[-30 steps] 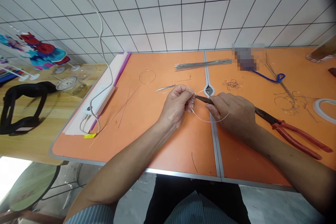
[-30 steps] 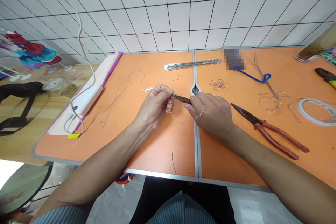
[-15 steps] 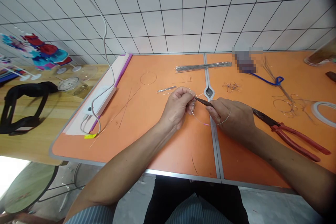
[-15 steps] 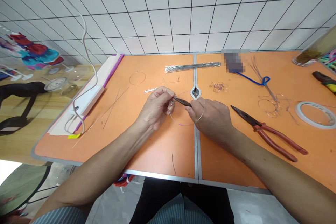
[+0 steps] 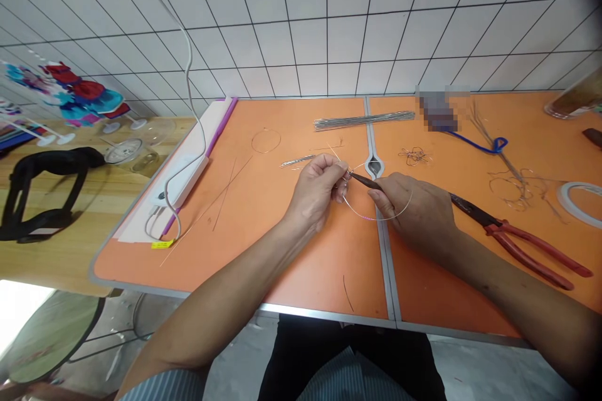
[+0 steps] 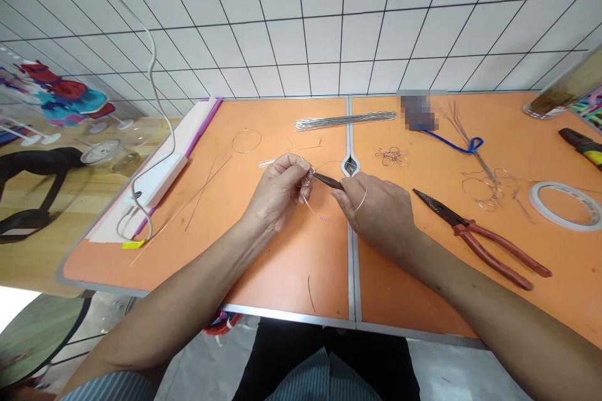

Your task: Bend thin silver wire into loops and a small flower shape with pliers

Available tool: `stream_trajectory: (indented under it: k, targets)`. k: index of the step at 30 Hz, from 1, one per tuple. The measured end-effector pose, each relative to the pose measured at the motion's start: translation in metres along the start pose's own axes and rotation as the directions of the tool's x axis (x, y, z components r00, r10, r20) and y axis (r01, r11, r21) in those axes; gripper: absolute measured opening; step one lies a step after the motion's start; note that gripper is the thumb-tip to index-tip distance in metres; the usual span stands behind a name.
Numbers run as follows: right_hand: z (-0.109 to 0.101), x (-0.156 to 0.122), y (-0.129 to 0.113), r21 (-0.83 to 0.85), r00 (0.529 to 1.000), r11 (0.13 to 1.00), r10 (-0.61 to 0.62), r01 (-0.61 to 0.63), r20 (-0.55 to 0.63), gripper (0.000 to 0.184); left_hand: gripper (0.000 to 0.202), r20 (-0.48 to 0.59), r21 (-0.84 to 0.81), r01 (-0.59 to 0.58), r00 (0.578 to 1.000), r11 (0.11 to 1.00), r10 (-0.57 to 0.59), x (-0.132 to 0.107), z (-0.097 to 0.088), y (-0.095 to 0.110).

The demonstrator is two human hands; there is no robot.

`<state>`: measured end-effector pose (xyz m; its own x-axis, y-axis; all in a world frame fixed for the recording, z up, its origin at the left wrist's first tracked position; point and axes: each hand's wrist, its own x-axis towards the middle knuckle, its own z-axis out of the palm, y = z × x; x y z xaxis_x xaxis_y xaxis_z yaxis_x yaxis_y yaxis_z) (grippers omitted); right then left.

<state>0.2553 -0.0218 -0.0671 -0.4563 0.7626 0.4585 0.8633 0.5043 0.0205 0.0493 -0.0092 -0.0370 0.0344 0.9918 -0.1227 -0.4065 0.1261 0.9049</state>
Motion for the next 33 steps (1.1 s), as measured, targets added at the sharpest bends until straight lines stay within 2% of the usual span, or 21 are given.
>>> stream_trajectory:
  k: [6,12,28,33]
  targets:
    - [0.0,0.0018,0.0051,-0.14,0.983,0.986,-0.114,0.094,-0.141,0.045,0.022,0.001,0.007,-0.029,1.0,1.0,0.029,0.0008,-0.0018,-0.0006]
    - [-0.0025,0.0051,0.003,-0.202,0.959,0.972,-0.163,0.117,-0.23,0.046,0.02,-0.002,0.044,-0.06,0.998,0.997,0.061,0.0015,-0.0028,-0.0031]
    - [-0.0031,0.0062,0.0027,-0.244,0.961,0.963,-0.167,0.112,-0.219,0.041,0.016,-0.018,0.063,-0.121,0.992,0.991,0.122,-0.0012,0.0,-0.007]
    - [-0.0033,0.0065,0.0028,-0.268,0.957,0.955,-0.189,0.127,-0.222,0.04,0.018,-0.025,0.066,-0.105,0.994,0.992,0.106,-0.0005,0.0001,-0.0088]
